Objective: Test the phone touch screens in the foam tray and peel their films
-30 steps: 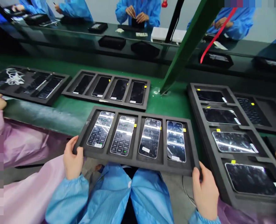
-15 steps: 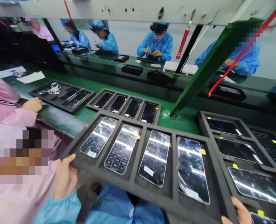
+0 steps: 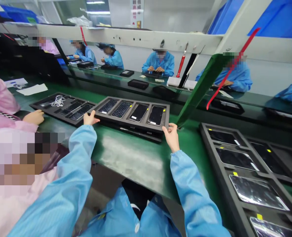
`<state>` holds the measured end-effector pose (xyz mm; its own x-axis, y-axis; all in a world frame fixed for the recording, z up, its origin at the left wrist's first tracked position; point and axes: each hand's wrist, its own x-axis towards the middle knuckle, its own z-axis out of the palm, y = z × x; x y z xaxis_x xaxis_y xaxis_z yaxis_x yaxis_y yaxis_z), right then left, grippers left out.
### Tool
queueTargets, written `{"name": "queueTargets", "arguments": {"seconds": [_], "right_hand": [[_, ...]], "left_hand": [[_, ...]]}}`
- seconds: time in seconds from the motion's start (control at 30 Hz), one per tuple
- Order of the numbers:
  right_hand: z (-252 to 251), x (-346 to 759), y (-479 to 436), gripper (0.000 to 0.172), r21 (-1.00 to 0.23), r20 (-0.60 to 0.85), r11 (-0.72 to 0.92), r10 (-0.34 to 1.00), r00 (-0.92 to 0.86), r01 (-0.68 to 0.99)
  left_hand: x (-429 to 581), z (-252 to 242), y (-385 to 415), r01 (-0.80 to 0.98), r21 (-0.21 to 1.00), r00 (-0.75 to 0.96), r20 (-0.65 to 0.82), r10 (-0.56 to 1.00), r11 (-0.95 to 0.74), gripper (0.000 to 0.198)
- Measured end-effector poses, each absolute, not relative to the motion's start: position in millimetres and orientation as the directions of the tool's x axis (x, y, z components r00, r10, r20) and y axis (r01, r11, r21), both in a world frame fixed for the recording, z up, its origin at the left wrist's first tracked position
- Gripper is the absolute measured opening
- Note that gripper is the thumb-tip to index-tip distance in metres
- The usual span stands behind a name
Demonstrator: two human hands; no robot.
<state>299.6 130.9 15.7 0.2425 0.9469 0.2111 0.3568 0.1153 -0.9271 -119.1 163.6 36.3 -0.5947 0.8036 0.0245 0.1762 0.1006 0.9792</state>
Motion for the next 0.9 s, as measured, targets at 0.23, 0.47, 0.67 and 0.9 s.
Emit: {"name": "queueTargets", "arguments": {"seconds": [0.23,0.47,0.67,0.9], "right_hand": [[-18.7,301.1,91.2,0.033,-0.834,0.361,0.241,0.918,0.162,0.496],[-36.3,309.0,87.2,0.037,-0.854,0.297,0.137,0.921,0.252,0.503],[-40.1,289.1,137.1,0.059,-0.889,0.204,-0.007,0.89,0.409,0.458],[-35.7,282.4,152.6,0.077,-0.874,0.164,-0.031,0.92,0.355,0.485]], "left_hand": [[-115.2,29.8,172.7,0.265,0.822,-0.787,-0.117,0.606,0.504,0.044],[-61.8,39.1,155.8,0.395,0.737,-0.819,0.012,0.573,0.548,0.044],[15.7,24.6,140.2,0.56,0.739,-0.695,0.174,0.698,0.374,0.043],[74.8,-16.6,149.8,0.83,0.555,-0.175,0.347,0.921,-0.052,0.04]]}}
